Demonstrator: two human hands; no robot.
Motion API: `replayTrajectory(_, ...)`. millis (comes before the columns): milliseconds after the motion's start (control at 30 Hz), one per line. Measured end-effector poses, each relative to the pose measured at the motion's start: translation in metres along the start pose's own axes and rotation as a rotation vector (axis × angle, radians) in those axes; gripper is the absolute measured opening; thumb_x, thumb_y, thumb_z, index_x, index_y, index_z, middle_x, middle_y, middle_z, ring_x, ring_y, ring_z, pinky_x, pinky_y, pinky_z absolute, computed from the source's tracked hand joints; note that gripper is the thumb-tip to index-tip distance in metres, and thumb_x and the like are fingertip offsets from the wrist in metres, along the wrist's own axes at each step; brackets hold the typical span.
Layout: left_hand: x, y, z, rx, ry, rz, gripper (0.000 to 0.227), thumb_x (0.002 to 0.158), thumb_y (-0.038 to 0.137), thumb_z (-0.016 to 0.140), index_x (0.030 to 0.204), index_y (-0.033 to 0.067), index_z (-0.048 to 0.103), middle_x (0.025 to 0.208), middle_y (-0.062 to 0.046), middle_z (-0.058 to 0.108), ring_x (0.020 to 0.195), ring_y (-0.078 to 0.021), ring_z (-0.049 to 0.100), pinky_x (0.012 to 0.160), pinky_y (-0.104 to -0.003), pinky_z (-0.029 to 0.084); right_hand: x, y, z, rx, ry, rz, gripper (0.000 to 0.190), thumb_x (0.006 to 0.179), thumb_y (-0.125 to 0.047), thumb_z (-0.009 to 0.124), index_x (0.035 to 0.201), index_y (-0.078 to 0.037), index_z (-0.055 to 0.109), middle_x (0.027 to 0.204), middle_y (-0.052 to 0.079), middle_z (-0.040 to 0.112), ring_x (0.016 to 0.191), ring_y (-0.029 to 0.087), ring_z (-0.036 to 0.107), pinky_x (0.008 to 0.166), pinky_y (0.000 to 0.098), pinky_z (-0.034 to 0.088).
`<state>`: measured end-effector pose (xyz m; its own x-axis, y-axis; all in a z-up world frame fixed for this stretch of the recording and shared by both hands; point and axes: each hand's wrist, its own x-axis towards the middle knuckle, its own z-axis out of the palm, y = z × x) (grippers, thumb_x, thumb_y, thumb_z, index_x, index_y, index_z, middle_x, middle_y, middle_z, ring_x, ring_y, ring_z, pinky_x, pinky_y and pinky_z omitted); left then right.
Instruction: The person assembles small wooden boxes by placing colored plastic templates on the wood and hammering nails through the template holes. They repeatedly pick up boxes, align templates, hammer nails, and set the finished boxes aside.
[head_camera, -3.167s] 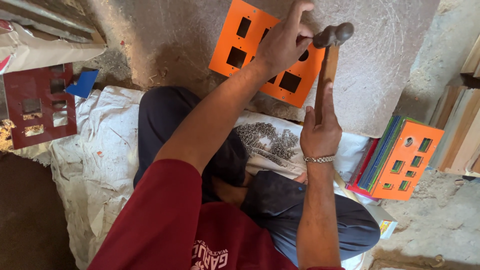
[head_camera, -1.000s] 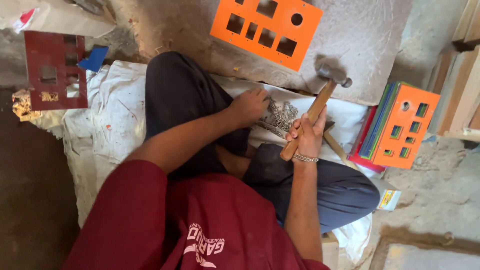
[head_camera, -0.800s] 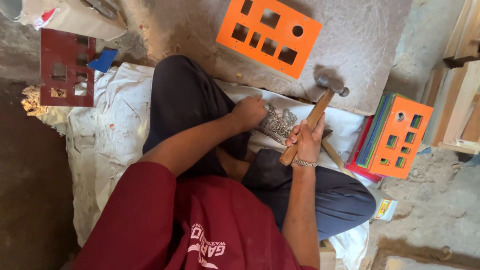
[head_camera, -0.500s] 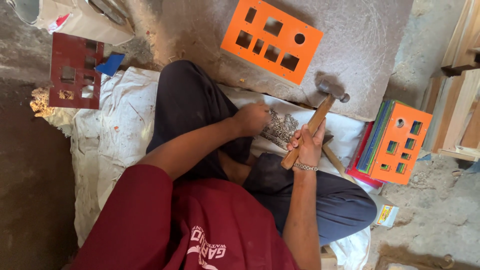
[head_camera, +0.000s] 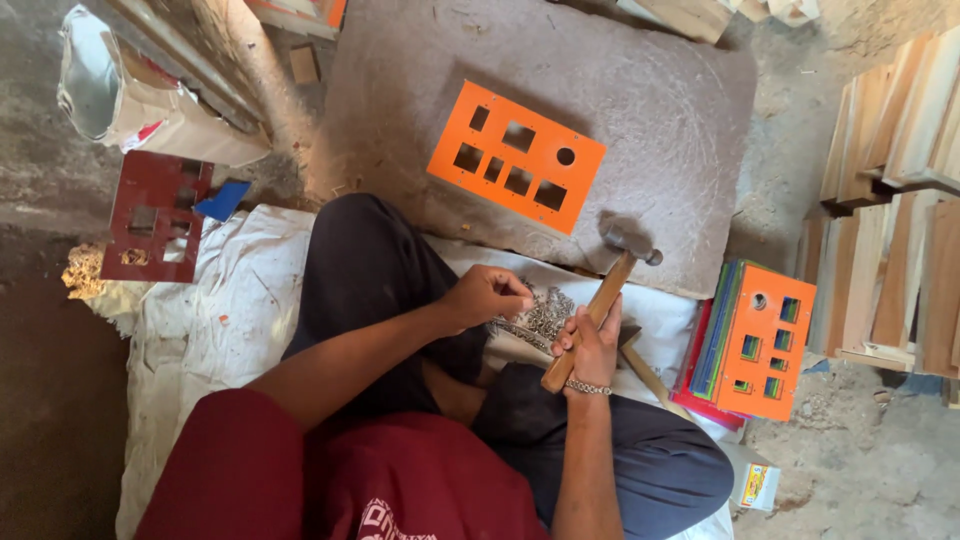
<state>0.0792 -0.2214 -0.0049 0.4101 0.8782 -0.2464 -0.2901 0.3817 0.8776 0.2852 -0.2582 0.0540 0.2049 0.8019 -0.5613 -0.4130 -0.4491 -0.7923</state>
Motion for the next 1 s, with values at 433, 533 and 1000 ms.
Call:
replayTrajectory(433, 0.067, 0.082, -0.066, -0.096, 0.366, 0.223, 0.009, 0.091, 0.003, 0.066, 0.098, -0.0014, 0.071, 0.080, -0.005, 0.072, 0.067, -0.0109, 0.066, 0.062, -0.026, 0.055, -0.001, 0.001, -0.001, 0.026, -0.037, -0.003, 0.081, 0.100, -0.009, 0.055, 0.166, -0.030, 0.011, 0.077, 0.003, 0.052, 0.053, 0.010, 0.049, 0.045, 0.0271, 0.045)
replayTrajectory(533, 0.093, 0.097, -0.094, 0.058, 0.395, 0.345, 0.010, 0.096, 0.003, 0.065, 0.099, -0.0034, 0.072, 0.081, -0.006, 0.072, 0.069, -0.0100, 0.066, 0.064, -0.026, 0.056, 0.002, 0.002, -0.001, 0.008, -0.033, -0.009, 0.080, 0.101, -0.009, 0.054, 0.166, -0.030, 0.012, 0.077, 0.003, 0.052, 0.053, 0.011, 0.049, 0.044, 0.0272, 0.045)
replayTrajectory(1000, 0.188, 0.092, -0.161, 0.831, 0.509, 0.741, 0.020, 0.093, -0.007, 0.066, 0.110, 0.0005, 0.074, 0.097, -0.013, 0.071, 0.086, -0.0262, 0.072, 0.075, -0.035, 0.058, -0.001, 0.000, 0.001, 0.242, -0.121, 0.086, 0.054, 0.108, -0.016, 0.050, 0.157, -0.026, 0.030, 0.097, 0.007, 0.053, 0.069, 0.012, 0.051, 0.060, 0.0259, 0.049)
